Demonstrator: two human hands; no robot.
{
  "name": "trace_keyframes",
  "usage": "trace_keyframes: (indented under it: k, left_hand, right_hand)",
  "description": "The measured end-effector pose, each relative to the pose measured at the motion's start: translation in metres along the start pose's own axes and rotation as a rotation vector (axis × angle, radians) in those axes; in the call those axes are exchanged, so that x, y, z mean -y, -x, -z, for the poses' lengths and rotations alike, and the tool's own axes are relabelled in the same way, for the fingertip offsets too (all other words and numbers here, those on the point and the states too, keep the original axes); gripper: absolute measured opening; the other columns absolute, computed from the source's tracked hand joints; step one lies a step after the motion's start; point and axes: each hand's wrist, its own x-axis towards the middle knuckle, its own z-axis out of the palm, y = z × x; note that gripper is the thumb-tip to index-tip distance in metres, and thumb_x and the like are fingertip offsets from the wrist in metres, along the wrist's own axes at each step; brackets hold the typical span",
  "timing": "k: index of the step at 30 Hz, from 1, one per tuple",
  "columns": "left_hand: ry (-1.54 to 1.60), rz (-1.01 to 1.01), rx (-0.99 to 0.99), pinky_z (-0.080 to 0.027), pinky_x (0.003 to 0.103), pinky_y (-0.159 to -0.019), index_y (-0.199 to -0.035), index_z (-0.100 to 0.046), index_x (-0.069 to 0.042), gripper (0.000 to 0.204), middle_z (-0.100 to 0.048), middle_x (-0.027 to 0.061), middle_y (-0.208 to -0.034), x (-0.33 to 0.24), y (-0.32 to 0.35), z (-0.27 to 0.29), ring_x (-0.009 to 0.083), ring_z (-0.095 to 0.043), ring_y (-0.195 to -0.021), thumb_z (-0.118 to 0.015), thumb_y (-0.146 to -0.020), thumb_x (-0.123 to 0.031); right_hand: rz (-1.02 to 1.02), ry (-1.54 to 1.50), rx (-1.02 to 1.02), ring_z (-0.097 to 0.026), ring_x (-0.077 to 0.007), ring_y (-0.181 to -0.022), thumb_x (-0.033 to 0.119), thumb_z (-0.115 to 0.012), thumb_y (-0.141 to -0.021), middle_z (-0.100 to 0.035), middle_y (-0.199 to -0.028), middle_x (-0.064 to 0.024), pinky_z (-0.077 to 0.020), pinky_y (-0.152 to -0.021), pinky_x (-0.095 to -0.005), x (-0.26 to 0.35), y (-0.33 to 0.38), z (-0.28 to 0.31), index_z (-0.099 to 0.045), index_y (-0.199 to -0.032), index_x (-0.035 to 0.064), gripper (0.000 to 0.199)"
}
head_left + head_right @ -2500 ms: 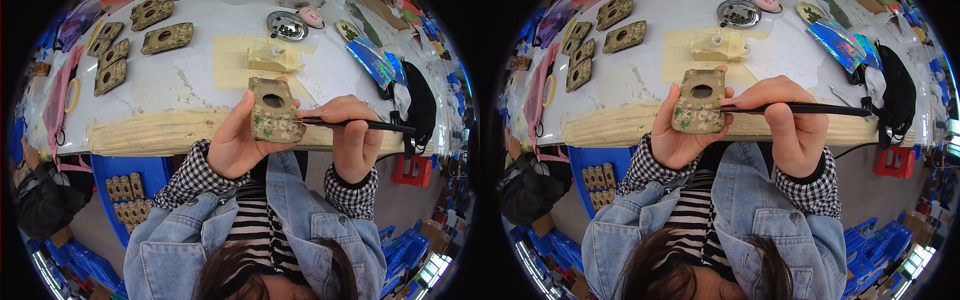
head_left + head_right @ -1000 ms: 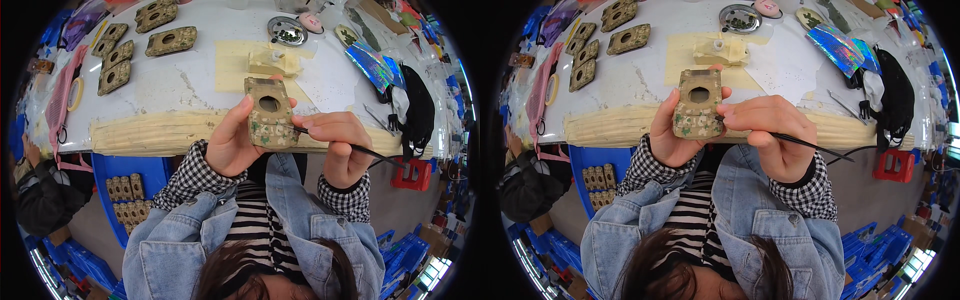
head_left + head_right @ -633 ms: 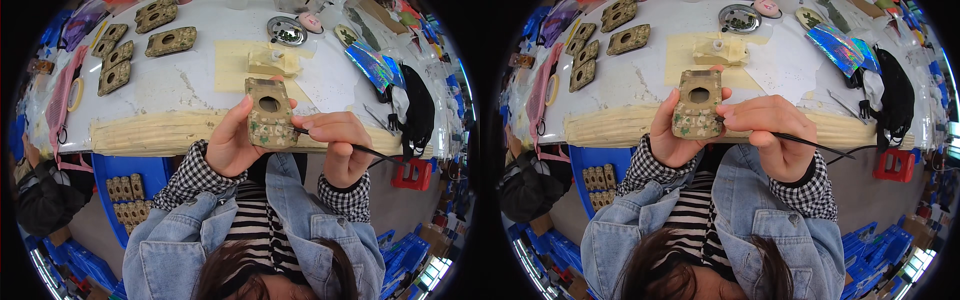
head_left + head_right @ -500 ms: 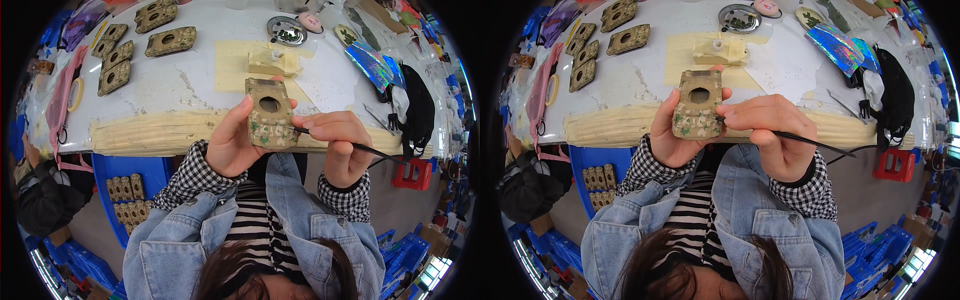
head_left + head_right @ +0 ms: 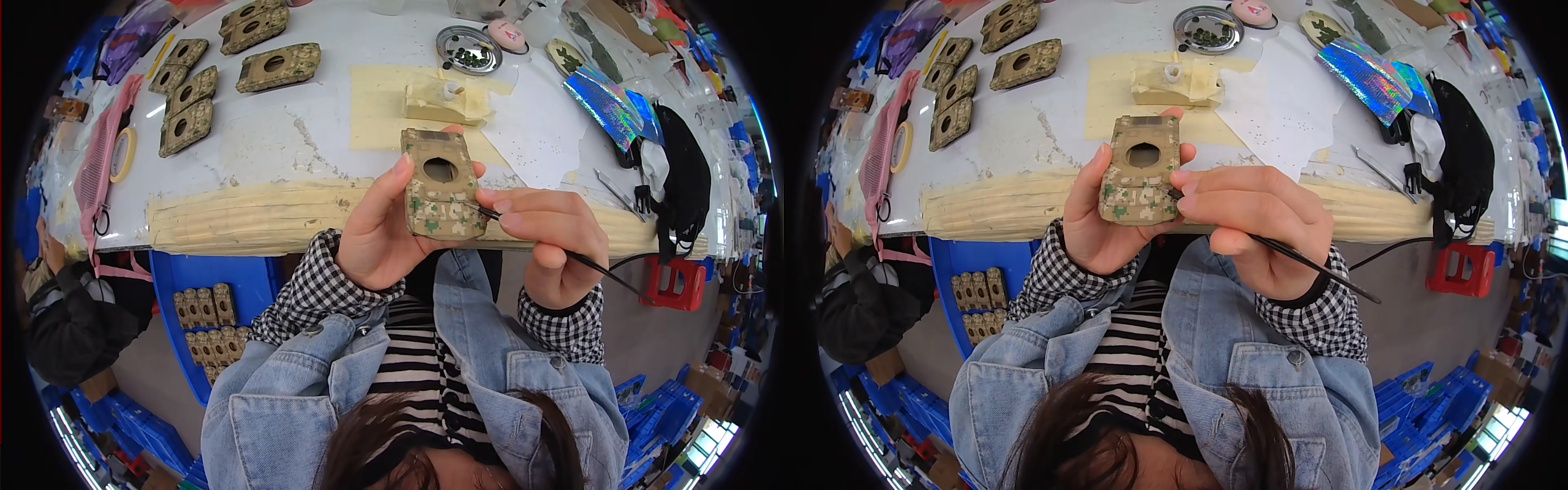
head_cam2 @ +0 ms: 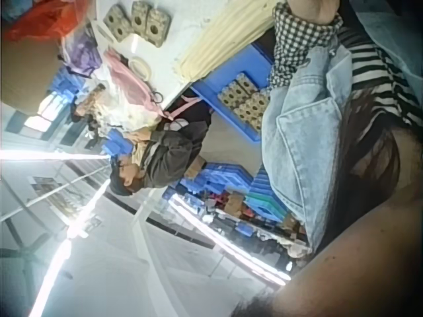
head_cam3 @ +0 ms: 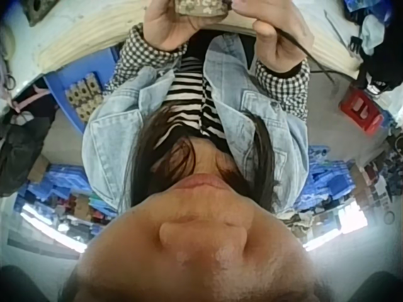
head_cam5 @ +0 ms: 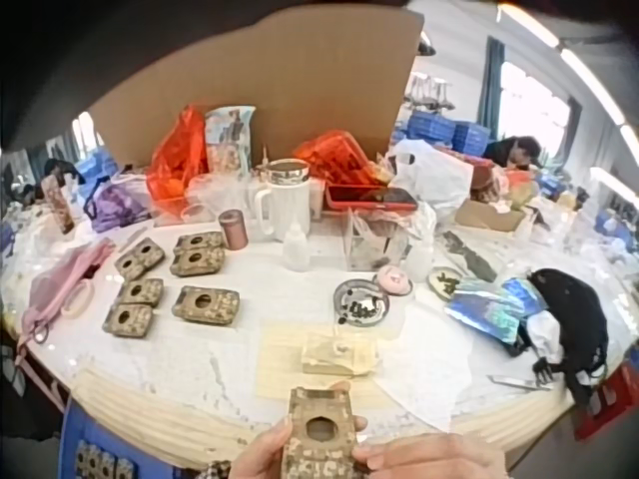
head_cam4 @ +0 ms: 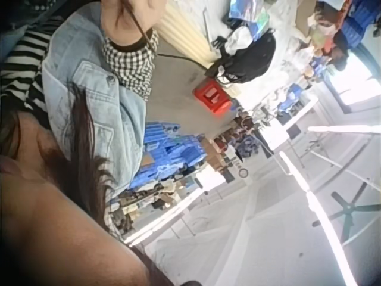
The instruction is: Applying small decorative or camouflage elements to the surface of model tank hulls using a brush and tweezers.
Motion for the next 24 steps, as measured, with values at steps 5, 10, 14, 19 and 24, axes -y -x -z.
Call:
trace_keyframes:
  k: [5,10,14,19,24]
  left_hand:
    - [-0.001,0.014,0.006,-0.051,0.043,-0.088,-0.143,-0.011,-0.007,0.061,-0.041,0.0184,-0.132,-0.0006,-0.0005,0.0013,0.0278,-0.051,-0.113,-0.029,-0.096,-0.042]
    - [0.005,0.012,0.027,-0.050,0.045,-0.089,-0.143,-0.010,-0.007,0.061,-0.040,0.0187,-0.133,0.0003,-0.0008,0.0045,0.0285,-0.050,-0.115,-0.028,-0.096,-0.042]
    - [-0.002,0.012,0.009,-0.050,0.045,-0.089,-0.143,-0.010,-0.007,0.061,-0.039,0.0189,-0.133,-0.0002,-0.0006,0.0021,0.0289,-0.050,-0.115,-0.028,-0.096,-0.042]
    - [0.013,0.016,0.004,-0.050,0.044,-0.090,-0.143,-0.010,-0.007,0.060,-0.039,0.0190,-0.133,0.0001,0.0002,0.0029,0.0291,-0.050,-0.115,-0.028,-0.096,-0.042]
    - [0.033,0.011,0.022,-0.050,0.044,-0.090,-0.143,-0.011,-0.007,0.060,-0.039,0.0191,-0.133,0.0009,0.0001,0.0058,0.0288,-0.050,-0.115,-0.027,-0.096,-0.041]
  right_hand:
    - [0.052,0.077,0.031,-0.065,-0.0273,-0.090,0.025,-0.060,-0.083,-0.062,-0.092,-0.0134,-0.0540,-0.075,-0.0330,0.0022,-0.0016,0.0003,-0.062,-0.095,-0.0003,0.028]
    - [0.053,0.100,0.048,-0.065,-0.0276,-0.090,0.025,-0.060,-0.083,-0.062,-0.092,-0.0130,-0.0541,-0.075,-0.0332,0.0037,-0.0019,0.0008,-0.062,-0.095,-0.0001,0.028]
    - [0.059,0.112,0.048,-0.065,-0.0272,-0.090,0.025,-0.060,-0.083,-0.062,-0.092,-0.0131,-0.0542,-0.074,-0.0332,0.0050,-0.0028,0.0010,-0.063,-0.095,0.0000,0.028]
    - [0.063,0.075,0.006,-0.065,-0.0272,-0.089,0.027,-0.060,-0.083,-0.063,-0.091,-0.0133,-0.0545,-0.074,-0.0328,0.0011,-0.0007,-0.0023,-0.063,-0.094,0.0000,0.029]
    - [0.064,0.072,-0.003,-0.065,-0.0274,-0.088,0.027,-0.059,-0.084,-0.063,-0.090,-0.0132,-0.0546,-0.073,-0.0329,-0.0007,-0.0005,-0.0027,-0.063,-0.094,-0.0001,0.029]
